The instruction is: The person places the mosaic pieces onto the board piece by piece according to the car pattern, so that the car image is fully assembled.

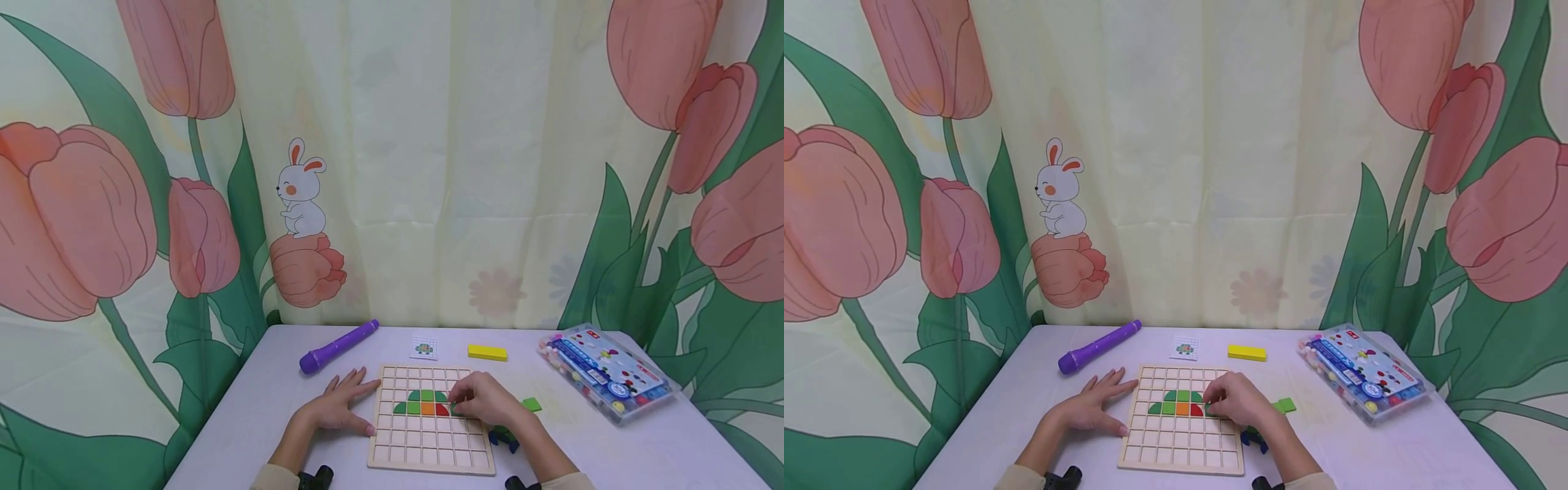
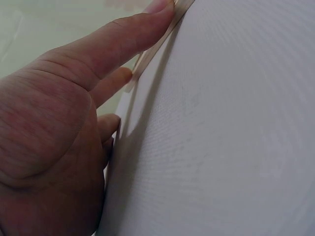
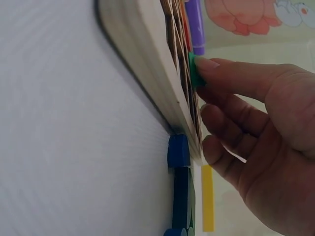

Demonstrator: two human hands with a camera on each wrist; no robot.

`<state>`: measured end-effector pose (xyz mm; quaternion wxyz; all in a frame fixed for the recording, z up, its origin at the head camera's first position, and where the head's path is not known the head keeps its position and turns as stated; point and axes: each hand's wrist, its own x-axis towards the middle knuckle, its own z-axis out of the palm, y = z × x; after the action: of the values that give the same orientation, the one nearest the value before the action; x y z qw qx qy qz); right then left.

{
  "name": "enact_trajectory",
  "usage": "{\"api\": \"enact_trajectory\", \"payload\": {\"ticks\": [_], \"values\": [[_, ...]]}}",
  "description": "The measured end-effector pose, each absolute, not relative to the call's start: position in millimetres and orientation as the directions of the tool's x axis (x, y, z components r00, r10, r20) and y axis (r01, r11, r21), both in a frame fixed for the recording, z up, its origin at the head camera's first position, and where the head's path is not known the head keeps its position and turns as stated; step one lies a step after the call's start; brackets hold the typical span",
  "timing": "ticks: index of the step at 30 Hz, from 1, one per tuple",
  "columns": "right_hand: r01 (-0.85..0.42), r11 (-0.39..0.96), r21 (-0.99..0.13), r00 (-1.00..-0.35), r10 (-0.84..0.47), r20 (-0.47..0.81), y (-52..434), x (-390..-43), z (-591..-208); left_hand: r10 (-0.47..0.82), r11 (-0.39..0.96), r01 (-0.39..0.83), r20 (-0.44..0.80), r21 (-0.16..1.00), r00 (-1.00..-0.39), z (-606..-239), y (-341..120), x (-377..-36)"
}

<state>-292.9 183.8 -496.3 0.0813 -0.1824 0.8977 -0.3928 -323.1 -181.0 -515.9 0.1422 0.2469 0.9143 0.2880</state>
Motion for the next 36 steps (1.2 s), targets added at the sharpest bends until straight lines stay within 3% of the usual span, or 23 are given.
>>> {"api": "enact_trajectory", "payload": {"ticks": [21, 36], "values": [[-0.223, 0.698, -0.681, -0.941, -0.337, -0.037, 184, -290, -493, 0.529, 0.705, 0.357, -0.119, 0.613, -0.84, -520, -182, -325], [-0.266, 0.673, -0.69, -0.939, -0.342, 0.028, 226, -292, -480, 0.536, 0.704, 0.367, -0.116, 0.608, -0.836, -517, -182, -323]]}}
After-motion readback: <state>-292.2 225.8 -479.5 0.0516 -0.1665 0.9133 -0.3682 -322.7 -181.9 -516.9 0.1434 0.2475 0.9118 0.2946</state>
